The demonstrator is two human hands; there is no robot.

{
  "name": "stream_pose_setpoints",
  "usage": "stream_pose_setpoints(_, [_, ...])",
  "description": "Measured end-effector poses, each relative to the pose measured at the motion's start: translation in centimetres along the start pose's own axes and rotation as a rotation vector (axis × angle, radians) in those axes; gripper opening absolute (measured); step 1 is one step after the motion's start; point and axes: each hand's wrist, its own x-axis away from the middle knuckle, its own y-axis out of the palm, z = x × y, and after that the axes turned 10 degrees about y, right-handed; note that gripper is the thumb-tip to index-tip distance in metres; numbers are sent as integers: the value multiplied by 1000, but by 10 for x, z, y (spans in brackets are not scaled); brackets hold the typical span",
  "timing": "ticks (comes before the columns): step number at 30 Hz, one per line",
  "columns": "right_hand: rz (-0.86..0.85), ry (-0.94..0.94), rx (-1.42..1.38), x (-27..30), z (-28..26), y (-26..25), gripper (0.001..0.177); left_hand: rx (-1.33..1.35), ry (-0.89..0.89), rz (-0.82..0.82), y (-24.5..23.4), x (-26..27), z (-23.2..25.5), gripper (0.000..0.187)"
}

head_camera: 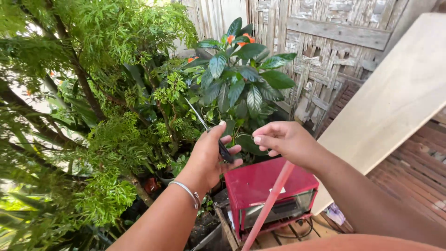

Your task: Pruning and trimming plants in an outdoor garden using scissors and then cleaning up with a broom.

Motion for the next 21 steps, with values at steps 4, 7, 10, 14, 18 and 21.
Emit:
stream_pose_setpoints(4, [-62,-37,-68,12,8,-4,34,10,-25,24,5,11,-4,54])
stream_pose_setpoints(7, [233,-164,18,23,14,-16,31,34,-47,56,-4,14,-2,52])
stream_pose_setpoints(10, [570,-286,229,36,40,-43,34,60,-40,94,-22,21,2,52])
stream_pose_setpoints(14, [859,-186,646,38,90,-52,67,51,-30,155,-43,36,2,51])
stream_pose_setpoints(18, [299,254,-133,38,89,-12,101,30,-49,167,-58,52,-5,51])
stream_pose_setpoints(21, [-11,185,-384,41,77,21,77,-4,-79,197,-64,69,-5,51])
